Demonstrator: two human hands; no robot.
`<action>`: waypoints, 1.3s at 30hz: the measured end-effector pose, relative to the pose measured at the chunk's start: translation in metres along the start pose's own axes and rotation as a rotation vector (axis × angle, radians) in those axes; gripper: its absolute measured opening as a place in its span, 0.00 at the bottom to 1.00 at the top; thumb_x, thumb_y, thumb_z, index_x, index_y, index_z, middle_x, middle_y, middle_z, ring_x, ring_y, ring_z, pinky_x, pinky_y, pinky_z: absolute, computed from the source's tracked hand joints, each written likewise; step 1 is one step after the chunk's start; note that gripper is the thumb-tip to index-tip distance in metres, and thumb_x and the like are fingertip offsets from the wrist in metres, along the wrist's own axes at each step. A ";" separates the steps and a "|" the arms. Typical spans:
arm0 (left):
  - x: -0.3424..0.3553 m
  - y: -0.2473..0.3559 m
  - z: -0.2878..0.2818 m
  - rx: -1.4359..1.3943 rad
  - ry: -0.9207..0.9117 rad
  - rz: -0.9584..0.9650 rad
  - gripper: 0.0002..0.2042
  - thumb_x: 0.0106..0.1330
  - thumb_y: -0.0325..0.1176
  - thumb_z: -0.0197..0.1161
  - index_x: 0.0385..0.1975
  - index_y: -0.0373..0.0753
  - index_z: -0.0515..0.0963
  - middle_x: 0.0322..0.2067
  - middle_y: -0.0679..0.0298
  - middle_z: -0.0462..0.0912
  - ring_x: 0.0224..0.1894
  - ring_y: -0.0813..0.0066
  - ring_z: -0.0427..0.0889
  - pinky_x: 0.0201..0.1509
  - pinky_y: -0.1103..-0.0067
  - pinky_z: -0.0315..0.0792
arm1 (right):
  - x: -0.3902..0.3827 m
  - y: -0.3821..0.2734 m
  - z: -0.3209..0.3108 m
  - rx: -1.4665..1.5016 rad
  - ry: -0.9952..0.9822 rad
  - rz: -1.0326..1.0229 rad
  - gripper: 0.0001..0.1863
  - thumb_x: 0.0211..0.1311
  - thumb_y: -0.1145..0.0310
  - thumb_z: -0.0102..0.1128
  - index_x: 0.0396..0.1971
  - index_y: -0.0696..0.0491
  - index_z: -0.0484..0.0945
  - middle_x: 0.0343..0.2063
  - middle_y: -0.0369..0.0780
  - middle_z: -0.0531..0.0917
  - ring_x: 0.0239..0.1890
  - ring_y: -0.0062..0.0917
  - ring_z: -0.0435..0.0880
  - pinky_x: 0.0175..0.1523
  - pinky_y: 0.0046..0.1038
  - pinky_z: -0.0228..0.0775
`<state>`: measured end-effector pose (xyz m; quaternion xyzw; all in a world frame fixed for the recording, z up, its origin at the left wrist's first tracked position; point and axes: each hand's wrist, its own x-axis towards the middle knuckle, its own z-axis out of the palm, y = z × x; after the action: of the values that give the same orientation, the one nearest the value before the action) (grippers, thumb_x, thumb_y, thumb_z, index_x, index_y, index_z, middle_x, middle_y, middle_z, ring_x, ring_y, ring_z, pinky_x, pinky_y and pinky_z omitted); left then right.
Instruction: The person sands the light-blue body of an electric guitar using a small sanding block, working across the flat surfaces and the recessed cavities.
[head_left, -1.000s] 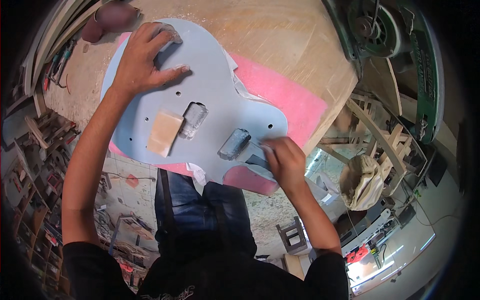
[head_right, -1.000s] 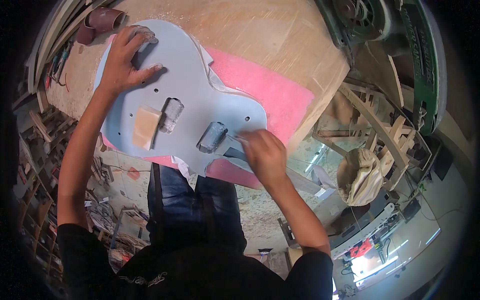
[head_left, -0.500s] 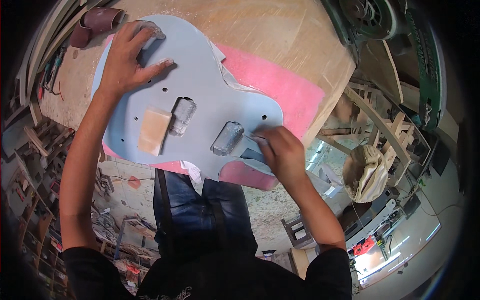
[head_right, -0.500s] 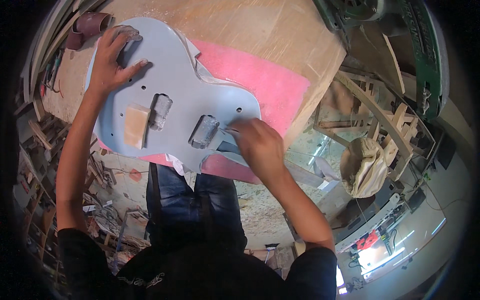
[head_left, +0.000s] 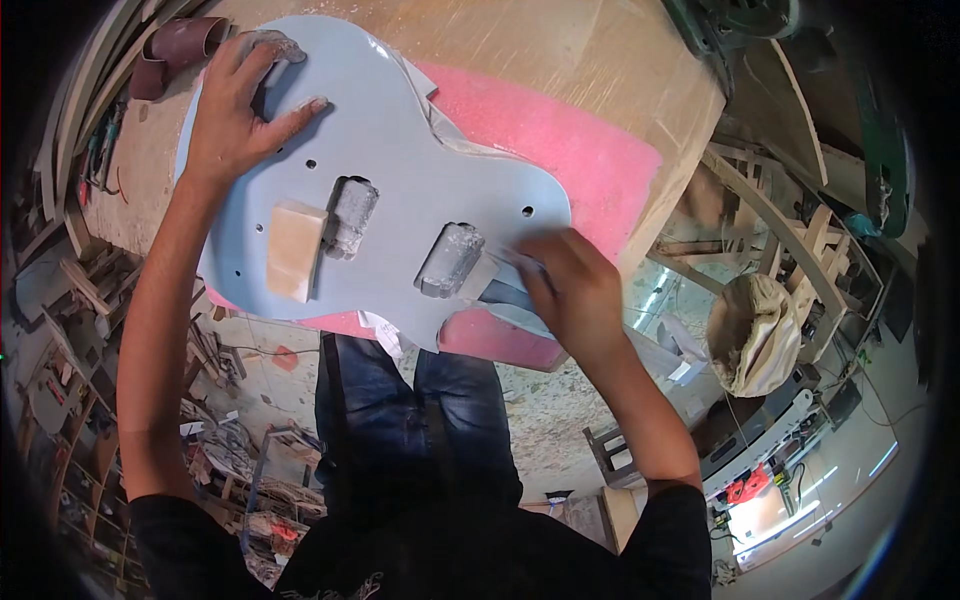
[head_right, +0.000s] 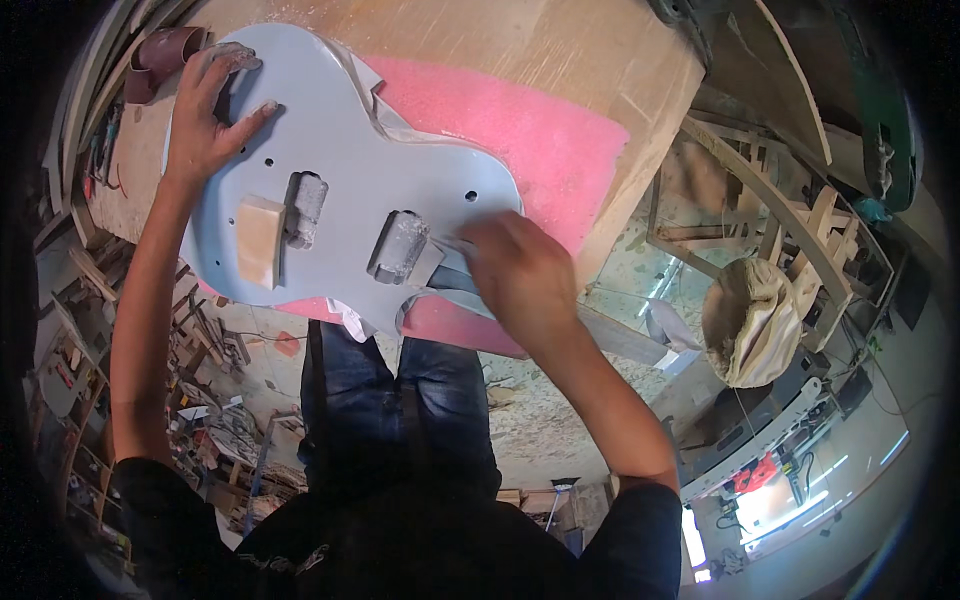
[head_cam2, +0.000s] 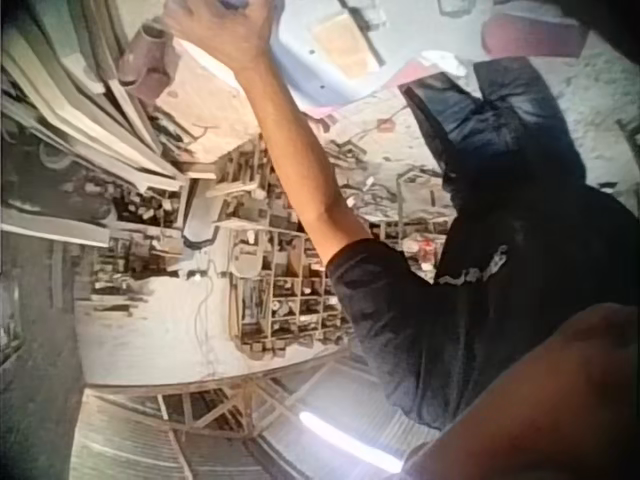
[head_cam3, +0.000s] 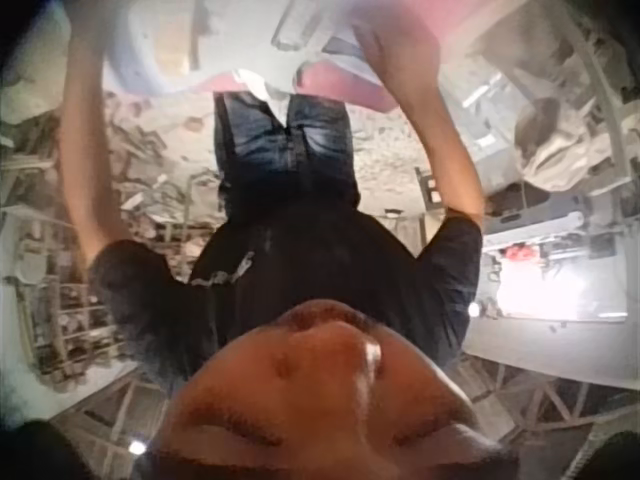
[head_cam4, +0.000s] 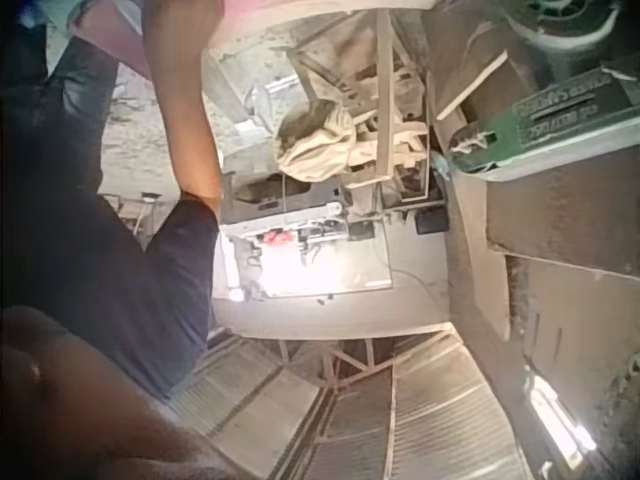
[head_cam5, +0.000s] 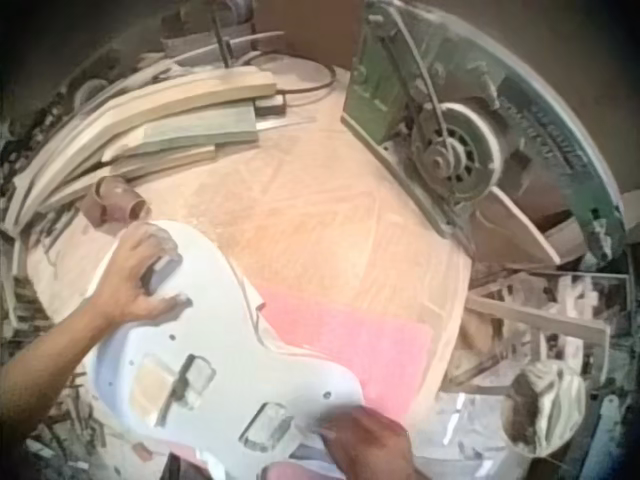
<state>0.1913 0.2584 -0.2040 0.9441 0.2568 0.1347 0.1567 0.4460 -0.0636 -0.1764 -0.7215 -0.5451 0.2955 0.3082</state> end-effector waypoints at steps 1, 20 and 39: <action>-0.001 0.000 0.001 -0.001 -0.002 0.004 0.26 0.53 0.38 0.79 0.52 0.37 0.81 0.54 0.53 0.79 0.59 0.50 0.77 0.65 0.64 0.71 | 0.008 -0.003 0.009 -0.065 -0.032 -0.036 0.08 0.57 0.73 0.72 0.37 0.51 0.84 0.30 0.40 0.80 0.33 0.36 0.85 0.36 0.38 0.78; -0.003 -0.003 0.009 0.117 0.095 -0.100 0.26 0.64 0.43 0.73 0.57 0.33 0.79 0.61 0.46 0.78 0.65 0.45 0.75 0.70 0.61 0.68 | -0.023 0.013 -0.034 -0.181 -0.128 0.153 0.11 0.56 0.71 0.74 0.40 0.51 0.85 0.35 0.40 0.84 0.41 0.40 0.85 0.45 0.39 0.78; 0.058 0.223 0.117 -0.070 -0.232 0.120 0.40 0.73 0.62 0.52 0.75 0.36 0.64 0.75 0.49 0.63 0.79 0.50 0.58 0.82 0.51 0.46 | -0.139 -0.006 -0.065 0.101 0.566 0.569 0.09 0.61 0.75 0.73 0.38 0.60 0.83 0.33 0.40 0.84 0.35 0.23 0.80 0.42 0.25 0.71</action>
<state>0.3773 0.0799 -0.2194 0.9610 0.1754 0.0427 0.2097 0.4597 -0.2048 -0.1178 -0.8804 -0.2020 0.1851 0.3872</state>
